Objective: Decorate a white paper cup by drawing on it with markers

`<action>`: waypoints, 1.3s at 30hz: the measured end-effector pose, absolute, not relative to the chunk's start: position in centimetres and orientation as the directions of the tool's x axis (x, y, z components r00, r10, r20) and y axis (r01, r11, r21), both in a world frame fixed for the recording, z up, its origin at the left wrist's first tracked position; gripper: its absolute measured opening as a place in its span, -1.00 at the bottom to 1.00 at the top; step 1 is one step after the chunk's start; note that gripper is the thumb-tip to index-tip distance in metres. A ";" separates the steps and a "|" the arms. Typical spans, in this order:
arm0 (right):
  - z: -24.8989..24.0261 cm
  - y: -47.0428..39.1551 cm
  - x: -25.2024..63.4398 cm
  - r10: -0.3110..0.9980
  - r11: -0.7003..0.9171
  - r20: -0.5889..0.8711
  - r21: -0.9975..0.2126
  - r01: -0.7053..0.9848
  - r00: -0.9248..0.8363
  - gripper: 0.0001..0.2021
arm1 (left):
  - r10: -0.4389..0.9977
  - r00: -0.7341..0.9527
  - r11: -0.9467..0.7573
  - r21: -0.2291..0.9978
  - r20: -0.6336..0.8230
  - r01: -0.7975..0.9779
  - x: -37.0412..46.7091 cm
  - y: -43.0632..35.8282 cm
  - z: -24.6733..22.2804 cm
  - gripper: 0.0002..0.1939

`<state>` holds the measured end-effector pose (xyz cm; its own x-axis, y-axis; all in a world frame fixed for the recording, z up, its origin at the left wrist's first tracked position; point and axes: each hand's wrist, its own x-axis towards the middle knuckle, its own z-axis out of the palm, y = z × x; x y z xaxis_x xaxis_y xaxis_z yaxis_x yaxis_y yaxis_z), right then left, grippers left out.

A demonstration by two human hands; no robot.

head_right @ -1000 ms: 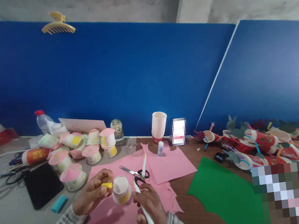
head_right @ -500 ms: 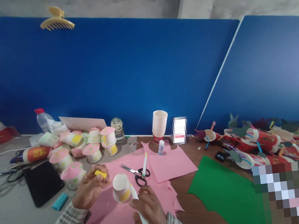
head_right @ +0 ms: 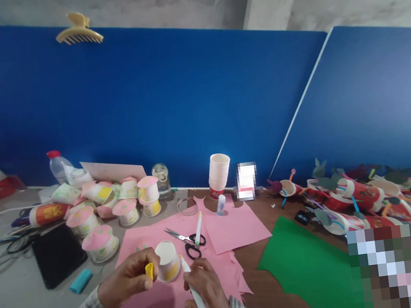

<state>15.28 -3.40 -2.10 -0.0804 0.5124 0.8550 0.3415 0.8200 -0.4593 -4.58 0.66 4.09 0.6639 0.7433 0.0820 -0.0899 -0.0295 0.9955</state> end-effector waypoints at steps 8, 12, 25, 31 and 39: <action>-2.1 -3.8 15.4 0.495 0.835 0.859 -0.428 0.345 -0.133 -0.74 | 0.789 0.553 -0.505 0.793 0.266 0.339 -4.4 1.0 3.6 -0.87; -1.7 -4.1 15.1 0.438 0.865 0.891 -0.381 0.327 -0.120 -0.72 | 0.733 0.541 -0.667 0.592 0.412 0.453 -4.1 0.9 2.9 -0.85; -2.0 -4.1 14.8 0.384 0.899 0.909 -0.327 0.292 -0.163 -0.71 | 0.640 0.597 -0.766 0.345 0.483 0.542 -3.6 0.9 2.0 -0.85; -2.0 -4.1 15.0 0.382 0.905 0.902 -0.323 0.276 -0.199 -0.72 | 0.634 0.585 -0.769 0.330 0.505 0.548 -3.6 0.9 1.9 -0.86; -1.7 -4.3 14.9 0.388 0.905 0.896 -0.326 0.274 -0.214 -0.72 | 0.627 0.577 -0.774 0.339 0.524 0.534 -3.5 0.9 1.9 -0.85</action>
<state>14.94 -4.26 -1.68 -0.2139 0.3883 0.8964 0.2745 0.9045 -0.3263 -3.47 0.90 1.87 0.5767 0.6271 0.5236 0.5340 -0.7744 0.3394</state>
